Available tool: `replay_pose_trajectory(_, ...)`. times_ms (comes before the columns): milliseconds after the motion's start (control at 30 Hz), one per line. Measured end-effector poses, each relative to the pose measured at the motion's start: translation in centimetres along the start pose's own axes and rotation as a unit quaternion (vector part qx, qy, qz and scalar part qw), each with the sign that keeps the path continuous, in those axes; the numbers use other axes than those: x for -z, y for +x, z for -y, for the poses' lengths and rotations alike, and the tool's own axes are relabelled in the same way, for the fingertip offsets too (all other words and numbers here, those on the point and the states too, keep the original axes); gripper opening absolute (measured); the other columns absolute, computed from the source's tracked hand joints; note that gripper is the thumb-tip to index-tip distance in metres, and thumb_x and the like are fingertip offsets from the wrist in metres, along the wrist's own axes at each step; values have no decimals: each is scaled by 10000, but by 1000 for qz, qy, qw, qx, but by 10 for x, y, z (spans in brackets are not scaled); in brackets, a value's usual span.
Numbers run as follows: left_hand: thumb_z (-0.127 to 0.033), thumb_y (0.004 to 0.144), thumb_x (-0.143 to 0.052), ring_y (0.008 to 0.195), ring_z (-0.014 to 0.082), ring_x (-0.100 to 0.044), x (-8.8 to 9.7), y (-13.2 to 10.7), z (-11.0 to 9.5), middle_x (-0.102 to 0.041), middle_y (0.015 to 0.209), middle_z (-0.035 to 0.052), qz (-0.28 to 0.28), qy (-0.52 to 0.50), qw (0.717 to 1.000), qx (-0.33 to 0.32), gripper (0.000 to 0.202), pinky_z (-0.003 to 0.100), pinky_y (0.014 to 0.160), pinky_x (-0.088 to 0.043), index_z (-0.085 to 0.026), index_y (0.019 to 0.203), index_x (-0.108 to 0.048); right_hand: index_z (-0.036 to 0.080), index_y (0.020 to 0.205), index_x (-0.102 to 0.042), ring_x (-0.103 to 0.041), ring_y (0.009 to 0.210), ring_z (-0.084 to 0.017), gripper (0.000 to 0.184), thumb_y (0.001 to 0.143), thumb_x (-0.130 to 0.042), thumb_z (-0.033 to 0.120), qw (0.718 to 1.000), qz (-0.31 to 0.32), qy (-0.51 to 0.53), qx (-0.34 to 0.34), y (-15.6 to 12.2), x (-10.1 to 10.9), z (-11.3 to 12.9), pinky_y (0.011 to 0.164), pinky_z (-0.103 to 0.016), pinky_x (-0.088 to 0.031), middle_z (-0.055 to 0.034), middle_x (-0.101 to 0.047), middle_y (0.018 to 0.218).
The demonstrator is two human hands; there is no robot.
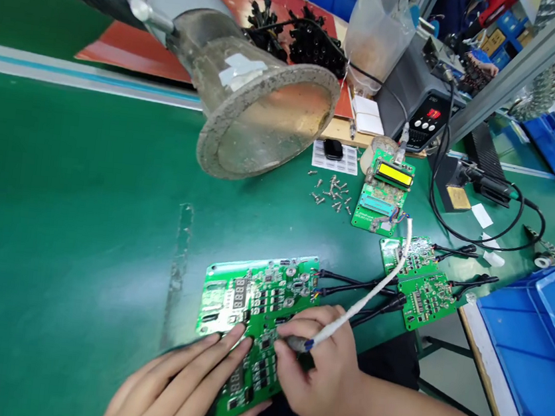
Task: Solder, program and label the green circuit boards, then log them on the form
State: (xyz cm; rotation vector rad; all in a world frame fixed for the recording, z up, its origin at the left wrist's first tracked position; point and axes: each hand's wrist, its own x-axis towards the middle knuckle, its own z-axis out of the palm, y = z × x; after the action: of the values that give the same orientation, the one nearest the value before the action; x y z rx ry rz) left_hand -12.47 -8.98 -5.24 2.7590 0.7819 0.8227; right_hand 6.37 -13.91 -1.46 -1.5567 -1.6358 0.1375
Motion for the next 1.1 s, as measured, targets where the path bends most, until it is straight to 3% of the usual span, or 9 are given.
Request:
replay_pose_trajectory(167, -381, 806, -631, 1007, 273, -581, 14, 10, -21, -663, 1127, 93, 19, -10, 999, 43, 468, 415, 842, -467, -162, 1211, -544, 204, 1009, -575, -607, 890, -168, 203, 817, -572, 137, 991, 70, 97, -68, -6, 28, 2, 777, -337, -517, -48, -629, 921)
replay_pose_trajectory(300, -416, 790, -642, 1011, 282, -573, 16, 12, -32, -655, 1137, 121, 35, -36, 996, 80, 455, 427, 841, -469, -121, 1131, -584, 214, 1050, -574, -601, 921, -175, 253, 821, -573, 107, 983, 110, 107, -96, -9, 40, 1, 750, -321, -535, -53, -627, 938)
replay_pose_trajectory(633, -390, 828, -605, 1001, 274, -569, 10, 7, -40, -653, 1165, 79, 23, -31, 993, 110, 405, 420, 835, -445, -147, 1152, -589, 215, 1058, -571, -631, 902, -171, 226, 844, -572, 142, 989, 132, -12, -61, -12, 34, 5, 772, -320, -560, -48, -640, 935)
replay_pose_trajectory(1100, -390, 846, -587, 993, 258, -579, 10, 8, -40, -659, 1159, 78, 2, -21, 995, 101, 378, 399, 833, -436, -125, 1114, -614, 186, 1048, -562, -618, 884, -148, 230, 833, -581, 107, 991, 115, -55, -28, -10, 29, 12, 760, -271, -553, -45, -628, 911)
